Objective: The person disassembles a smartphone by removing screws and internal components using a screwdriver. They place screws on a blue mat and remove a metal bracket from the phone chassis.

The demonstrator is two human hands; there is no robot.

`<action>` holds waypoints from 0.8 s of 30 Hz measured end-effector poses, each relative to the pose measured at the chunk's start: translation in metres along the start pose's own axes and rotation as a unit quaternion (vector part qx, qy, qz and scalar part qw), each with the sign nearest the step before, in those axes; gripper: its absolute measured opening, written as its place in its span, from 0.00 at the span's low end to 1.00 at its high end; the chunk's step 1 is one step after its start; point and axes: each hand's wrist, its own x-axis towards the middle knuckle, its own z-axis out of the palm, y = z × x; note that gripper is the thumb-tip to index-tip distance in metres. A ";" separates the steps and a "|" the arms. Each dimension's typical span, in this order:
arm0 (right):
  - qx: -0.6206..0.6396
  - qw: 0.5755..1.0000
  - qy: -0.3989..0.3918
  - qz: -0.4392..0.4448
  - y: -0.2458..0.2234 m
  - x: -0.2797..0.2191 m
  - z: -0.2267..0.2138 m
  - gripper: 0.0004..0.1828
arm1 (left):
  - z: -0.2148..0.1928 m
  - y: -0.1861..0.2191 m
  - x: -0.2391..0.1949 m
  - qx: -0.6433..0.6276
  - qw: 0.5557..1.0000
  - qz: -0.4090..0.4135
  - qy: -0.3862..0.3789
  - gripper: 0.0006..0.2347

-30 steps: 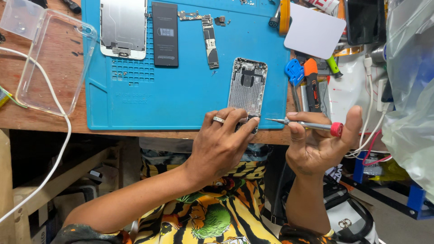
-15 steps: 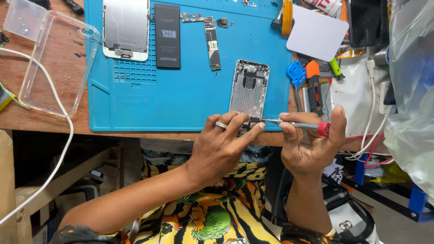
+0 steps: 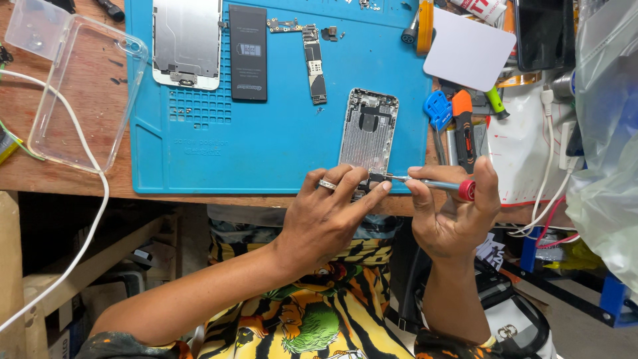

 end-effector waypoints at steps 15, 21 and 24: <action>-0.026 0.999 0.014 -0.019 -0.011 0.011 0.003 0.36 | -0.003 0.001 0.002 -0.016 1.000 -0.009 -0.001 0.23; 0.013 0.998 -0.055 -0.027 -0.022 0.020 -0.006 0.31 | -0.002 0.002 0.002 -0.008 1.000 -0.007 0.009 0.22; 0.066 0.996 -0.052 0.026 -0.029 0.025 -0.003 0.28 | -0.003 0.002 0.002 -0.026 0.999 -0.011 0.018 0.20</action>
